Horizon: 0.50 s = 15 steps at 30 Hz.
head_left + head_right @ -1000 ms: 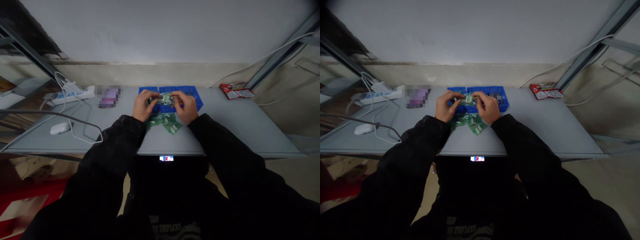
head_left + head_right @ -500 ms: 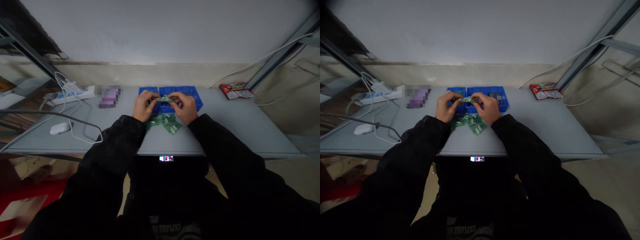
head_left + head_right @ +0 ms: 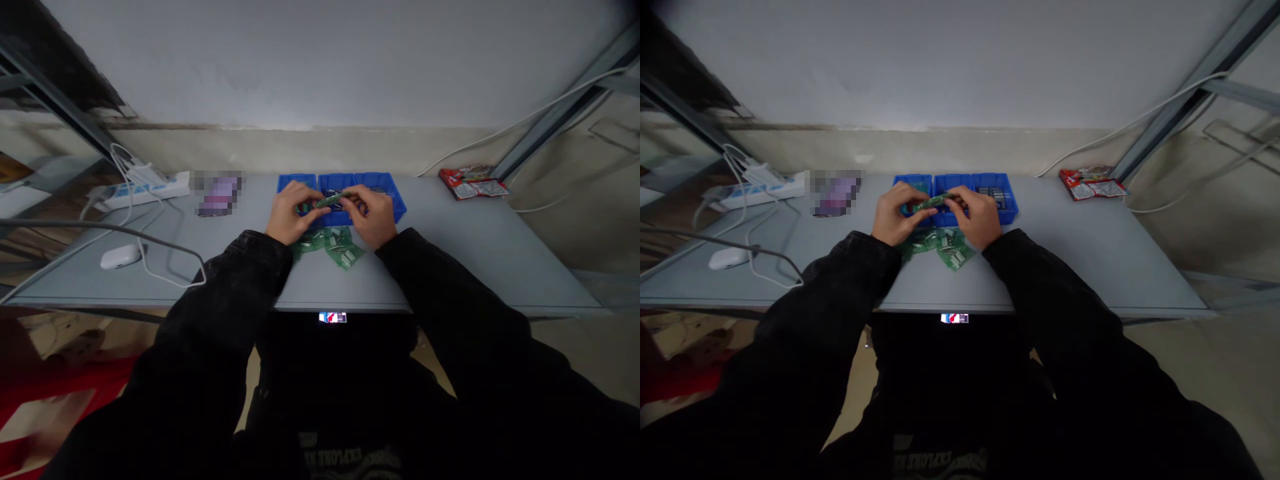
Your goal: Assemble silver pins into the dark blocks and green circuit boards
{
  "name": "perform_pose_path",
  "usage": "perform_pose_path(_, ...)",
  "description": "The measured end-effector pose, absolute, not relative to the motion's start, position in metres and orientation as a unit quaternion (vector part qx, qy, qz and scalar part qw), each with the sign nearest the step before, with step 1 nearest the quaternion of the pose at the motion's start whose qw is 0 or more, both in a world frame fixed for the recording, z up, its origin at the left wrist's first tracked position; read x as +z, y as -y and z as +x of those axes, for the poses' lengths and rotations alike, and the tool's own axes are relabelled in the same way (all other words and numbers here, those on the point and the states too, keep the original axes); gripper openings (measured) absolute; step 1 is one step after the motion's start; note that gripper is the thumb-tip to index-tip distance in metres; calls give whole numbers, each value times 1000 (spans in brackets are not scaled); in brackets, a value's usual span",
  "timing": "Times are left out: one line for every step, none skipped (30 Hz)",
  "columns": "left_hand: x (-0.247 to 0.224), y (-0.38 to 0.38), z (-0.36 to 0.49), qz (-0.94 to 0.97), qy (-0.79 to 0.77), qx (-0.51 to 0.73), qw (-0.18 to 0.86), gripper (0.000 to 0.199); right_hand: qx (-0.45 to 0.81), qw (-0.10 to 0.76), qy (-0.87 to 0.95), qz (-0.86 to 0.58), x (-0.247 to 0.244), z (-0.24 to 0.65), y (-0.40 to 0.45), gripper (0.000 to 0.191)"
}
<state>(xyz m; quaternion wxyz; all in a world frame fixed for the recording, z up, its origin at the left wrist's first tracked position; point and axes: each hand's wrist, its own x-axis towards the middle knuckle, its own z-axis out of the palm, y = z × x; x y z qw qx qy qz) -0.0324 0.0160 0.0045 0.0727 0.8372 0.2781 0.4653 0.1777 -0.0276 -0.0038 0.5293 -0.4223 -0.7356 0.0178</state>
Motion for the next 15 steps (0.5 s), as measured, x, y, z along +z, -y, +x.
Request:
perform_pose_path(5,-16,-32,837,-279,465,73,23,17,529,736,-423,-4,178,28,13)
perform_pose_path(5,-16,-32,837,-280,465,74,23,15,529,735,-423,-4,178,28,14)
perform_pose_path(5,-16,-32,836,-281,465,75,24,13,530,735,-422,-4,178,28,14)
perform_pose_path(5,-16,-32,836,-281,466,75,24,12,531,736,-420,-5,178,27,15)
perform_pose_path(4,-16,-32,835,-279,468,75,25,11,534,737,-415,-5,178,27,15)
perform_pose_path(4,-16,-32,835,-277,470,75,25,9,538,737,-409,-5,178,27,15)
perform_pose_path(4,-16,-32,834,-274,473,74,25,8,541,738,-403,-6,178,27,15)
perform_pose_path(4,-16,-32,833,-271,476,74,24,8,542,739,-400,-6,178,27,14)
perform_pose_path(4,-16,-32,833,-268,479,74,23,8,542,739,-400,-6,178,27,14)
perform_pose_path(4,-16,-32,832,-265,482,73,23,9,541,739,-403,-6,177,27,13)
perform_pose_path(4,-16,-32,832,-261,484,72,22,12,538,739,-406,-6,177,27,13)
perform_pose_path(4,-16,-32,832,-259,486,71,21,14,534,739,-410,-6,177,27,13)
perform_pose_path(4,-16,-32,832,-260,485,70,21,17,532,739,-413,-5,177,27,13)
perform_pose_path(4,-16,-32,832,-262,483,69,21,18,531,739,-414,-5,177,27,13)
perform_pose_path(4,-16,-32,833,-267,479,68,21,18,530,739,-415,-5,177,27,13)
